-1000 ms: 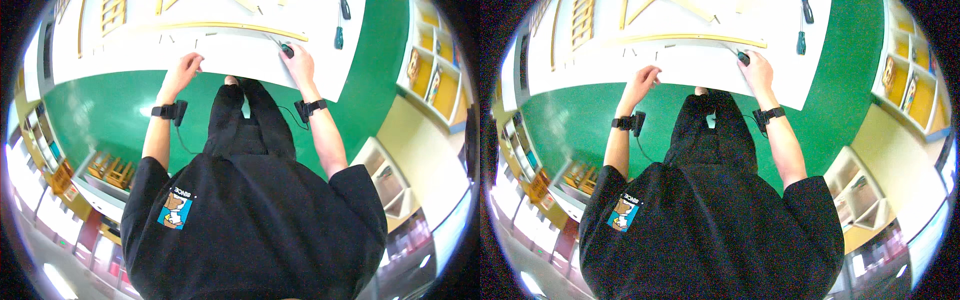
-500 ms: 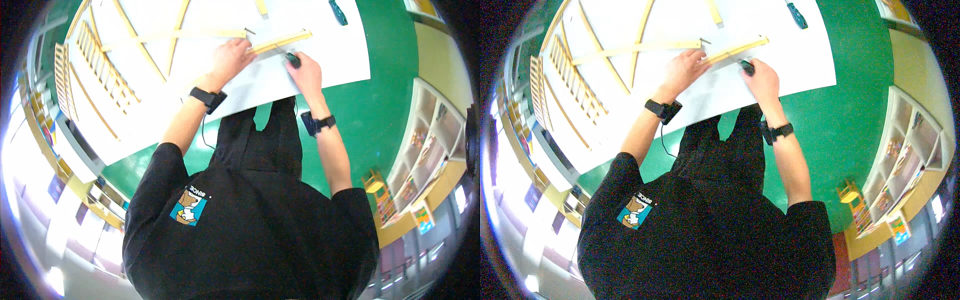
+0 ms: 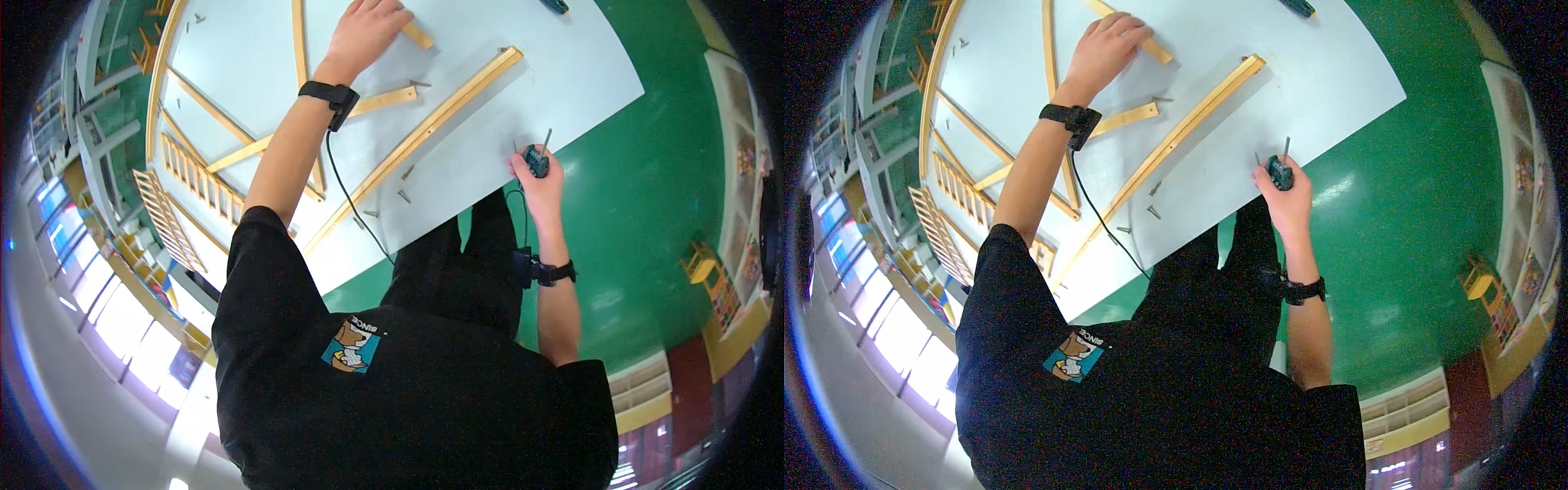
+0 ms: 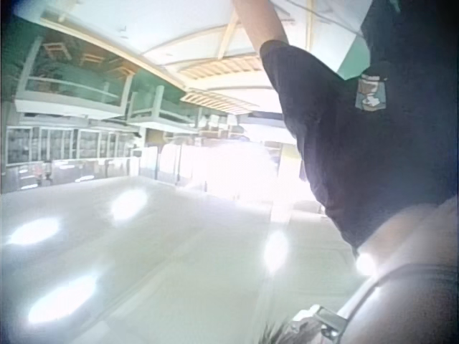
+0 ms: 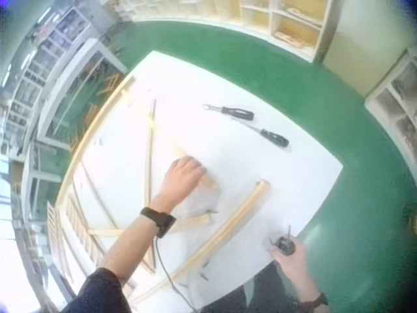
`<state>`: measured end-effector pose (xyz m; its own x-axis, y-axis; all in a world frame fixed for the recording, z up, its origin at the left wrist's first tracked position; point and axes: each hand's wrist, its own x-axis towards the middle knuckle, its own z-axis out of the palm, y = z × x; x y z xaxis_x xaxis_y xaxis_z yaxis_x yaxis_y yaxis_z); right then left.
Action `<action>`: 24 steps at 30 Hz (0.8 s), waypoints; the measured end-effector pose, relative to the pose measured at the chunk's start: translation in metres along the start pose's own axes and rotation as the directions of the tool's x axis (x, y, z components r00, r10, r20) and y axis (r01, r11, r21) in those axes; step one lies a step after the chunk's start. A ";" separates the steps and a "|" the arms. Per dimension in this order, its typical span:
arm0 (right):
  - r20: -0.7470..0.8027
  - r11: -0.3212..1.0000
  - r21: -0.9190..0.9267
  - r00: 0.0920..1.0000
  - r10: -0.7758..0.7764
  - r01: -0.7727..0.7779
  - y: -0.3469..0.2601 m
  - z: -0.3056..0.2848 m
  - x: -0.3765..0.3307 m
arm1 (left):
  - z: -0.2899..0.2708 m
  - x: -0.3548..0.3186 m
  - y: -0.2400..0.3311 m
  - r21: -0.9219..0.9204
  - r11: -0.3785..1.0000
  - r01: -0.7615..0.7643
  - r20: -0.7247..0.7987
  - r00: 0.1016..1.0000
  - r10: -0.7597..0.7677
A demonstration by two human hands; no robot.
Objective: Assembling a wooden structure by aligning slats and using a screwdriver.
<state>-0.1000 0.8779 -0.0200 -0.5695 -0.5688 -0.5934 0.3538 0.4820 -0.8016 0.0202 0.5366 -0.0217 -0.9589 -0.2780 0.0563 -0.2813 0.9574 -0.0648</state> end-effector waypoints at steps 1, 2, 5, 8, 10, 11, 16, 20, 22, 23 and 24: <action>-0.015 1.000 0.024 1.000 0.008 -0.008 0.001 0.001 -0.001 | 0.001 0.002 -0.003 -0.034 0.998 -0.045 0.000 0.999 0.045; -0.021 0.997 0.073 1.000 0.021 -0.020 0.002 0.002 -0.002 | 0.003 0.003 -0.006 -0.068 0.994 -0.088 0.001 0.996 0.088; -0.045 0.989 0.140 0.997 0.060 -0.054 0.002 0.008 -0.004 | 0.007 0.000 -0.004 -0.198 0.960 -0.200 -0.060 0.980 0.192; 0.050 0.967 0.253 0.998 -0.024 0.011 0.010 0.031 -0.005 | 0.007 0.000 0.007 -0.298 0.910 -0.288 -0.049 0.957 0.287; 0.097 0.959 0.281 0.995 0.003 -0.031 0.013 0.046 -0.004 | 0.005 0.003 0.014 -0.325 0.897 -0.301 -0.032 0.951 0.307; 0.160 0.955 0.290 0.987 0.014 -0.061 0.015 0.051 -0.004 | 0.005 0.006 0.016 -0.343 0.892 -0.295 -0.024 0.952 0.305; 0.266 0.978 0.177 0.962 0.062 -0.112 0.011 0.061 -0.003 | 0.001 0.013 0.017 -0.373 0.863 -0.340 -0.044 0.936 0.350; 0.111 0.923 0.385 0.993 -0.037 -0.009 0.030 0.064 0.002 | 0.010 0.016 0.017 -0.468 0.827 -0.311 -0.011 0.938 0.347; 0.064 0.939 0.345 0.998 -0.027 0.004 0.032 0.054 0.003 | 0.013 0.018 0.024 -0.500 0.827 -0.257 0.003 0.954 0.298; 0.096 0.928 0.368 0.995 0.024 -0.058 0.030 0.049 0.003 | 0.012 0.017 0.030 -0.488 0.834 -0.258 -0.013 0.957 0.289; 0.083 0.940 0.339 0.996 0.019 -0.046 0.020 0.045 0.001 | 0.008 0.017 0.032 -0.488 0.832 -0.265 -0.030 0.957 0.287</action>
<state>-0.0598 0.8571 -0.0403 -0.4993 -0.6129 -0.6124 0.6100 0.2533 -0.7508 -0.0056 0.5622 -0.0311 -0.9978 0.0113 0.0654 0.0376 0.9079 0.4176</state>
